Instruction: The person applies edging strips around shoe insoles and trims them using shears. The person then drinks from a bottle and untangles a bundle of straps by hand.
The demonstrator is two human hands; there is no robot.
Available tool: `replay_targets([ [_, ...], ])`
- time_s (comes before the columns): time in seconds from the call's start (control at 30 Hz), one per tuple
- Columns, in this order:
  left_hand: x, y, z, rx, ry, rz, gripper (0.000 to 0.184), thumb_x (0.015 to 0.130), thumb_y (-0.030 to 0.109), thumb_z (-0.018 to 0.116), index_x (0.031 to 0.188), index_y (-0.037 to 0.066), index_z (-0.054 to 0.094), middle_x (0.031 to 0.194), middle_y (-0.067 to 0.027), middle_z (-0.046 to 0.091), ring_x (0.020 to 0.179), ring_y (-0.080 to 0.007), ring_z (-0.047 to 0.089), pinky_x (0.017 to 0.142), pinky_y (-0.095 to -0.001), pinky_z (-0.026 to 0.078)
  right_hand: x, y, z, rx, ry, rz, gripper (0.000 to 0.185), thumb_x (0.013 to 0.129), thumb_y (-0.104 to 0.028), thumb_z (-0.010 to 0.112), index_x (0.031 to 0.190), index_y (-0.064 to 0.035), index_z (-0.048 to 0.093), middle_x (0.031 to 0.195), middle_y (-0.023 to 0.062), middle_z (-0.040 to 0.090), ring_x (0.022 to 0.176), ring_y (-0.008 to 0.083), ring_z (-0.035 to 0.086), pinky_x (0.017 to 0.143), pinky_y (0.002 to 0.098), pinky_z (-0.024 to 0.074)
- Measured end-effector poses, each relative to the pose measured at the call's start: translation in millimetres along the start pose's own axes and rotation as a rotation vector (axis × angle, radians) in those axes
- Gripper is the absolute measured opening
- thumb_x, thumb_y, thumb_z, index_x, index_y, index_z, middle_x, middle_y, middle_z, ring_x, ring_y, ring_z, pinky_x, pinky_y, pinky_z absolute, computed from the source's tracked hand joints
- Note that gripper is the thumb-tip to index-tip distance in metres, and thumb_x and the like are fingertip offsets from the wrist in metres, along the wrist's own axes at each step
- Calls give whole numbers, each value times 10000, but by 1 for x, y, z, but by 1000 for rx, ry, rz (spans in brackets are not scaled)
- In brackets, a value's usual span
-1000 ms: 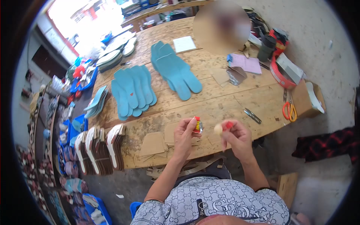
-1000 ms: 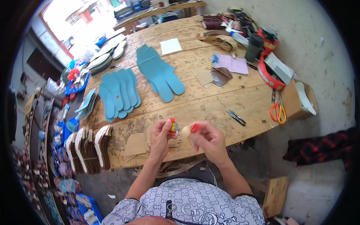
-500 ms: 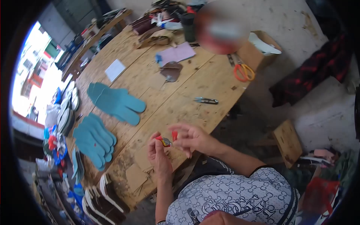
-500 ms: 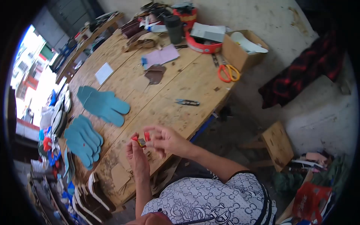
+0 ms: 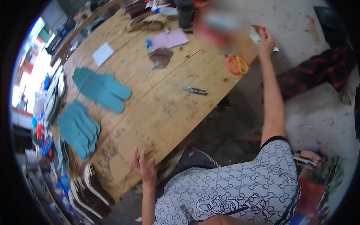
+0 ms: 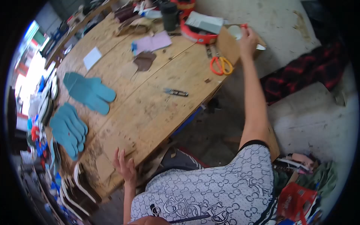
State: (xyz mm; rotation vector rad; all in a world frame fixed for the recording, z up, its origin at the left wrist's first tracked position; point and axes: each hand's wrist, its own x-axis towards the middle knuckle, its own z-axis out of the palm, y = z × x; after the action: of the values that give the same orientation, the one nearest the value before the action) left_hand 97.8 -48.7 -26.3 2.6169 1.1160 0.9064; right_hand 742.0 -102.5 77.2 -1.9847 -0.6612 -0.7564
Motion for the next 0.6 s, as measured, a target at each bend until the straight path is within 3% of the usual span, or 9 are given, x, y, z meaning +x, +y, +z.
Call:
replay_targets([
  [0.07,0,3,2,123,-26,9,443,916,327,559,1260,49,526,1364,-187,454,1227,-378,442,1025,-487,300,20,60,30,-288,-249,-89,264,902,-265,501,1059,-108,644,887,178,651,899,380,610,777,476,478],
  [0.17,7,3,14,134,0,0,439,905,309,577,1264,61,524,1391,-184,421,1271,-379,407,1054,-494,267,18,62,35,-395,-337,-52,311,877,-231,483,1146,-157,622,1030,180,625,1054,373,566,867,495,456],
  [0.2,7,1,14,123,19,-20,442,902,303,581,1266,60,522,1387,-184,425,1274,-379,405,1056,-496,268,11,55,32,-296,-257,-60,350,852,-202,496,1178,-135,604,1078,179,604,1106,378,525,889,504,434],
  [0.3,6,0,13,119,16,-18,461,884,290,603,1270,53,517,1370,-183,448,1275,-371,413,1059,-498,273,-19,18,18,-182,117,-402,344,841,-190,540,1167,-97,601,1043,163,612,1045,362,552,871,479,445],
  [0.37,4,-1,16,123,7,1,469,883,300,599,1270,49,517,1365,-184,454,1274,-368,418,1056,-496,278,-69,-52,9,52,-52,-437,315,826,-210,604,1096,-48,620,1026,145,615,958,315,576,832,427,458],
  [0.43,2,-5,16,106,26,22,513,914,377,547,1299,43,488,1368,-183,455,1278,-364,418,1056,-490,279,-143,-126,1,342,-737,-82,284,808,-252,662,990,-36,641,957,127,612,885,268,586,788,364,463],
  [0.53,1,-10,12,-92,148,-44,657,937,524,434,1346,10,415,1381,-197,435,1280,-363,413,1061,-466,275,-228,-155,15,175,-1103,-233,255,809,-265,683,884,-27,629,865,118,586,822,245,572,737,349,454],
  [0.6,-5,-14,12,-207,235,-143,720,932,576,402,1356,-5,393,1380,-202,430,1267,-352,421,1057,-443,283,-249,-155,24,237,-1124,-221,261,809,-269,690,839,-25,604,829,116,567,796,249,562,711,357,445],
])
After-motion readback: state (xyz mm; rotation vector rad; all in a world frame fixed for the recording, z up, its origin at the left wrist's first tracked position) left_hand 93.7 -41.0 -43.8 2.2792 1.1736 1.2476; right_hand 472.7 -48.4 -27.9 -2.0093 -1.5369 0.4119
